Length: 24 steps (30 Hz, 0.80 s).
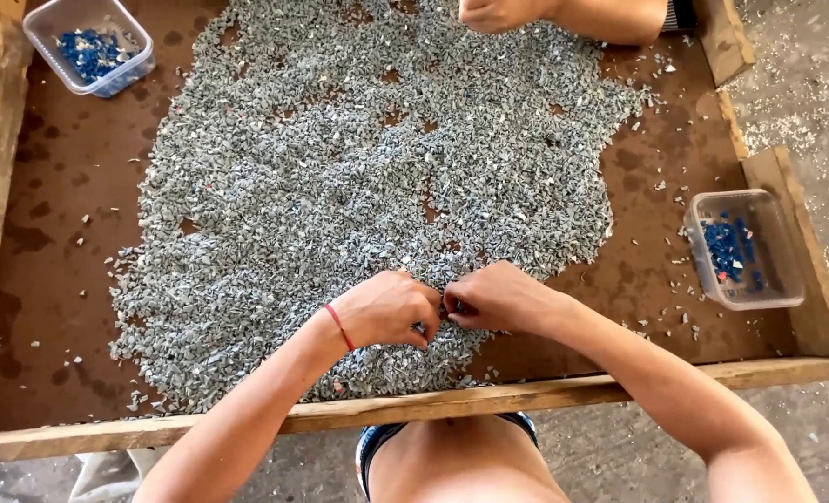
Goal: Manually sorting and removing blue plastic contaminants from shredded plastic material on a wooden table.
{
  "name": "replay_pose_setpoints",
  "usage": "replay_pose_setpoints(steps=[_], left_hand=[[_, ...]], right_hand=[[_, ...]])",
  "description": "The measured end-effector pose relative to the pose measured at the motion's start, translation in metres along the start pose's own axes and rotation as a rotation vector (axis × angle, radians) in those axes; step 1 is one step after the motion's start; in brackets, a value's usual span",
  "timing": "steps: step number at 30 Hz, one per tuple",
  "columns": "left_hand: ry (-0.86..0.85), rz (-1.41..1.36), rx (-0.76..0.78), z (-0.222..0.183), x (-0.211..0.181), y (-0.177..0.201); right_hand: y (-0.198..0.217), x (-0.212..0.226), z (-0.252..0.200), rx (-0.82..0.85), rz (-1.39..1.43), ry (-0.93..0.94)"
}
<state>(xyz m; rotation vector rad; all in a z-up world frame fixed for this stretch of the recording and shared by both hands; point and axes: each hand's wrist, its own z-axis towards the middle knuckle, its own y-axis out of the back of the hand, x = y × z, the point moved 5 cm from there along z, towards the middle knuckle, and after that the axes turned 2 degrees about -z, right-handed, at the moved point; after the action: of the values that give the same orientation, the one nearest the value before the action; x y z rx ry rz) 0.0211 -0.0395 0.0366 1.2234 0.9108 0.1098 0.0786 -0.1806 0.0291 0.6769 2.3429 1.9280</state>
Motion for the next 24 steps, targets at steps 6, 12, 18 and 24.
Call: replay_pose_setpoints(steps=[6,12,18,24], left_hand=[[0.057,0.078,0.023,0.004,0.000,0.003],[0.084,0.061,0.052,0.002,-0.001,0.003],[0.099,-0.009,0.082,0.001,0.002,-0.003],[0.015,-0.092,0.097,0.004,-0.011,0.013]], right_hand=[[0.015,-0.001,-0.001,0.083,0.022,-0.006],[0.053,-0.016,-0.017,0.059,0.273,-0.049],[0.091,-0.074,-0.061,-0.085,0.594,-0.327],[0.151,-0.119,-0.134,-0.280,0.403,-0.839]])
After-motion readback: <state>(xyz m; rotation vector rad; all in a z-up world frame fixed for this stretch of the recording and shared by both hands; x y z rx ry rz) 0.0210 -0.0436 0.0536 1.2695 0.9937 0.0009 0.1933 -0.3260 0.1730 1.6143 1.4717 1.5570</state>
